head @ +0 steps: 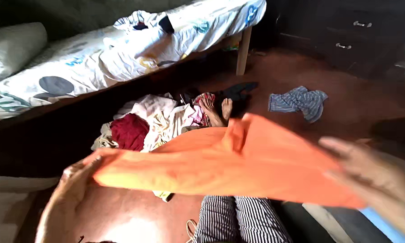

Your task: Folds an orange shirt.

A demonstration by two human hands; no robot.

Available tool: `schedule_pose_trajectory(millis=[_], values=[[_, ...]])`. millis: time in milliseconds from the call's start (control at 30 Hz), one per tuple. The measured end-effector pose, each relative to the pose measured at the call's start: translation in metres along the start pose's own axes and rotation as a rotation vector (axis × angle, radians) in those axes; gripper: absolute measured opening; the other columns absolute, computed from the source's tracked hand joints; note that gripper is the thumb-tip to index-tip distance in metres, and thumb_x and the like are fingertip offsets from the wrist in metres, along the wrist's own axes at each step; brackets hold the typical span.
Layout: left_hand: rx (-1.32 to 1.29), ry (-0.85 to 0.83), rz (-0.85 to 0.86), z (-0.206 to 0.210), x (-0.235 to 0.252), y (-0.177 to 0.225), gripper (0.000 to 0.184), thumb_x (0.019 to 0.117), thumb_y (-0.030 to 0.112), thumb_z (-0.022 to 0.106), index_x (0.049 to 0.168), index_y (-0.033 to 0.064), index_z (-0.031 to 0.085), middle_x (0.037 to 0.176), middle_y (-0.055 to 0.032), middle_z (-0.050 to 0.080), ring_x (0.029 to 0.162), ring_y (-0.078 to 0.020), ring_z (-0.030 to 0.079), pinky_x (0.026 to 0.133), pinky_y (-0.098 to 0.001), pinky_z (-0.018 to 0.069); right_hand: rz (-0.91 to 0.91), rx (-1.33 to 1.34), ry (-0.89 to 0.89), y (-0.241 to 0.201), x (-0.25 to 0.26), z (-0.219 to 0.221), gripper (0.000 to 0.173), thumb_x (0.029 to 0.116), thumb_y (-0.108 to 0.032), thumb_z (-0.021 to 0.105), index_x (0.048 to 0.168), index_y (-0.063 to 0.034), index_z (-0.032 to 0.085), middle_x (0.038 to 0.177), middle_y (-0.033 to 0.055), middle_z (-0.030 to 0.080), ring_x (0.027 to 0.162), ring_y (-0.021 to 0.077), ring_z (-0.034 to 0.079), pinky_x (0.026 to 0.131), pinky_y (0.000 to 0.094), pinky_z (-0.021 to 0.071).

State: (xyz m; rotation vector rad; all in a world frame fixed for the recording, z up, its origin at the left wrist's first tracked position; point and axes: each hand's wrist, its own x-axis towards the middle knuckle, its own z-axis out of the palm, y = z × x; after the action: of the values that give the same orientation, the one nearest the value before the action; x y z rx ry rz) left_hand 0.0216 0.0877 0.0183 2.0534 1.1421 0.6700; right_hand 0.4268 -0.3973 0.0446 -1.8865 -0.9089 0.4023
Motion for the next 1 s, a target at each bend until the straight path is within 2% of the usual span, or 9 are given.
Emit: schedule_pose_trajectory(millis=[67,167,333,500,600,700,767,867,1000], values=[[0.015,-0.02,-0.285,0.035,-0.019,-0.04,0.035,0.1004,0.025,0.064,0.12,-0.0035,0.065,0.106,-0.0134,0.07,0.089,-0.0154,0.067,0.085,-0.0407,0.0564,0.123,-0.002,-0.12,0.04,-0.031,0.036,0.062,0.0936,-0.011,0.063,0.151,-0.0017,0.044,0.112,0.0117,0.071,0.087,0.0105,0.068,0.078,0.031,0.0579],[-0.01,-0.1,-0.446,0.086,-0.048,-0.107,0.037,0.1034,0.025,0.059,0.121,-0.0081,0.063,0.108,-0.0229,0.068,0.095,-0.0272,0.067,0.089,-0.0498,0.0547,0.208,-0.033,-0.318,0.096,-0.06,0.071,0.038,0.0978,-0.006,0.056,0.135,0.0,0.063,0.124,0.0167,0.07,0.112,0.0244,0.069,0.101,0.0444,0.0533],[-0.117,-0.033,-0.636,0.133,-0.066,-0.152,0.038,0.1072,0.027,0.052,0.119,-0.0075,0.062,0.095,-0.0192,0.068,0.075,-0.0203,0.065,0.072,-0.0407,0.0565,0.197,0.04,-0.271,0.125,-0.07,0.081,0.027,0.0969,-0.006,0.054,0.112,-0.0004,0.075,0.113,0.0108,0.075,0.108,0.0134,0.07,0.099,0.0328,0.0547],[-0.182,0.184,-0.498,0.108,-0.05,-0.14,0.043,0.1062,0.033,0.053,0.114,-0.0082,0.063,0.095,-0.0144,0.067,0.077,-0.013,0.064,0.075,-0.0375,0.057,0.142,0.093,-0.174,0.094,-0.059,0.054,0.025,0.0935,-0.008,0.059,0.111,0.0006,0.074,0.108,0.0049,0.075,0.1,0.0013,0.069,0.09,0.0194,0.0553],[-0.1,0.253,-0.41,0.099,-0.051,-0.145,0.039,0.1055,0.03,0.055,0.105,-0.0077,0.064,0.086,-0.0085,0.065,0.07,-0.0073,0.062,0.069,-0.0318,0.0568,0.212,0.148,-0.329,0.087,-0.068,0.048,0.023,0.0916,-0.003,0.063,0.111,0.0026,0.073,0.102,0.0065,0.075,0.092,0.0044,0.069,0.086,0.0236,0.0575],[0.226,0.073,-0.426,0.1,-0.058,-0.151,0.046,0.103,0.031,0.06,0.117,-0.0118,0.066,0.115,-0.0335,0.065,0.11,-0.0457,0.063,0.099,-0.0641,0.045,0.186,0.082,-0.637,0.103,-0.079,0.053,0.02,0.0913,0.001,0.065,0.108,0.0056,0.074,0.104,0.0199,0.074,0.1,0.0287,0.071,0.093,0.0461,0.0551],[0.356,-0.134,-0.449,0.115,-0.053,-0.144,0.048,0.1021,0.034,0.061,0.123,-0.009,0.064,0.123,-0.0367,0.062,0.121,-0.0551,0.056,0.103,-0.0731,0.038,0.182,0.009,-0.702,0.108,-0.078,0.057,0.016,0.0922,0.0,0.066,0.104,0.0025,0.077,0.108,0.022,0.073,0.108,0.0361,0.068,0.099,0.0514,0.0516],[0.197,-0.236,-0.265,0.163,-0.046,-0.1,0.038,0.104,0.022,0.057,0.122,-0.0105,0.064,0.118,-0.0311,0.067,0.114,-0.0435,0.064,0.102,-0.0606,0.0459,0.182,-0.062,-0.552,0.106,-0.069,0.065,0.017,0.092,-0.005,0.068,0.104,0.0009,0.077,0.114,0.0221,0.07,0.111,0.0349,0.066,0.099,0.0497,0.052],[-0.171,-0.375,-0.087,0.251,-0.045,-0.016,0.04,0.1069,0.024,0.047,0.123,-0.0069,0.065,0.116,-0.0201,0.07,0.108,-0.0253,0.068,0.094,-0.0449,0.055,0.286,-0.226,-0.326,0.099,-0.037,0.09,0.032,0.1008,-0.022,0.06,0.127,-0.0039,0.068,0.127,0.0179,0.066,0.11,0.029,0.067,0.096,0.0453,0.0551]])
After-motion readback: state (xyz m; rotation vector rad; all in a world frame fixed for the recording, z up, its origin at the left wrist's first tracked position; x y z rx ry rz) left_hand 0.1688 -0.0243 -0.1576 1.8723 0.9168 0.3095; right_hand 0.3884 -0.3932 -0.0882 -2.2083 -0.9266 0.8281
